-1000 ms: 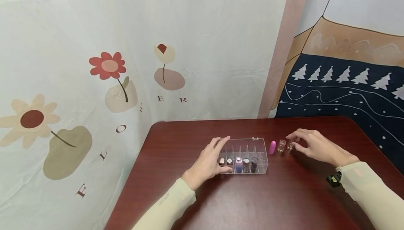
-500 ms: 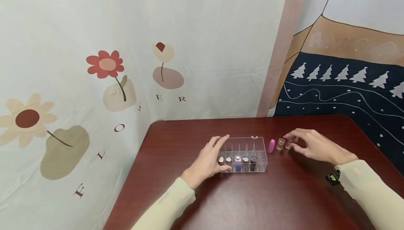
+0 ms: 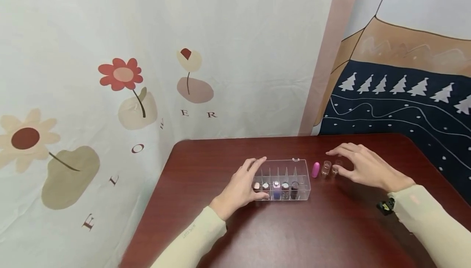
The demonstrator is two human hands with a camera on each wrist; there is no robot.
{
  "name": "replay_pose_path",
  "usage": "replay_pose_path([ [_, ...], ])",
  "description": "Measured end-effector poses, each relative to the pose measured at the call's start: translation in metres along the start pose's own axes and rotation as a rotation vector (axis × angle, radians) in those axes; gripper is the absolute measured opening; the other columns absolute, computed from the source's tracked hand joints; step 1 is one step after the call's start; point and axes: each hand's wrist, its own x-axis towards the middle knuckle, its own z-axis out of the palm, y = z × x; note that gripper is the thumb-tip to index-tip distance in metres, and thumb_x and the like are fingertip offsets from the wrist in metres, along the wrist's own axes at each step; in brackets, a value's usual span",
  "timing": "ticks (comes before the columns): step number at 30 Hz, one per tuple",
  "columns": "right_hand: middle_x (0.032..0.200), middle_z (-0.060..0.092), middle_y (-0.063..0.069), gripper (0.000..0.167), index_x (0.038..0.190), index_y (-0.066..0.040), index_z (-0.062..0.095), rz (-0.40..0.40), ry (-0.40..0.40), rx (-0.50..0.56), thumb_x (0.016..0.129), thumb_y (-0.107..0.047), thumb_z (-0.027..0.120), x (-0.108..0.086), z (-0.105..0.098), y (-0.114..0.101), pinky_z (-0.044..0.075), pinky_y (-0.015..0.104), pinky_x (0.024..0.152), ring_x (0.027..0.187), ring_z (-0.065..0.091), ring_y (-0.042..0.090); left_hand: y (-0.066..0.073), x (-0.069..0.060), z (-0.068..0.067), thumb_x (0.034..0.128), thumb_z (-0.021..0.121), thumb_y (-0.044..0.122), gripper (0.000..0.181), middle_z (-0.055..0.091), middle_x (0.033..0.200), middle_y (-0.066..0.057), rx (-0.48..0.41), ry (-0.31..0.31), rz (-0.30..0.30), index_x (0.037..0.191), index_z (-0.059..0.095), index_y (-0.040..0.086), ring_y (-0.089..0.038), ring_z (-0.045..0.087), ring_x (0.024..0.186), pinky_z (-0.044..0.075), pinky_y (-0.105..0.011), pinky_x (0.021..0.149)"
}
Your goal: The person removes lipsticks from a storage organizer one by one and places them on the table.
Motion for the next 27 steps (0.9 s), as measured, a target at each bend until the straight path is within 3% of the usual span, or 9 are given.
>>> replay_pose_path([
  [9, 0.132, 0.081, 0.000, 0.046, 0.136, -0.021, 0.083, -0.164, 0.083, -0.042, 0.092, -0.021, 0.096, 0.017, 0.005, -0.023, 0.062, 0.055, 0.104, 0.118, 0.072, 0.020, -0.001, 0.001, 0.001, 0.0807, 0.111, 0.036, 0.122, 0.059, 0.162, -0.018, 0.011, -0.007, -0.007, 0.179, 0.042, 0.019, -0.040, 0.072, 0.135, 0.063, -0.057, 0.115],
  [17, 0.131, 0.080, -0.002, 0.046, 0.134, -0.020, 0.083, -0.327, 0.119, -0.035, 0.090, -0.020, 0.096, 0.026, 0.019, -0.051, 0.064, 0.051, 0.100, 0.110, 0.068, 0.013, 0.000, 0.000, -0.002, 0.0804, 0.111, 0.036, 0.121, 0.058, 0.162, -0.019, 0.013, -0.002, -0.017, 0.179, 0.042, 0.020, -0.042, 0.073, 0.132, 0.064, -0.057, 0.115],
  [27, 0.127, 0.081, -0.004, 0.045, 0.134, -0.020, 0.083, -0.411, 0.070, -0.046, 0.091, -0.028, 0.095, 0.027, 0.036, -0.075, 0.064, 0.045, 0.100, 0.113, 0.072, 0.015, 0.000, 0.001, 0.002, 0.0832, 0.110, 0.036, 0.120, 0.056, 0.164, -0.022, 0.000, -0.017, -0.015, 0.180, 0.041, 0.020, -0.046, 0.072, 0.133, 0.063, -0.059, 0.115],
])
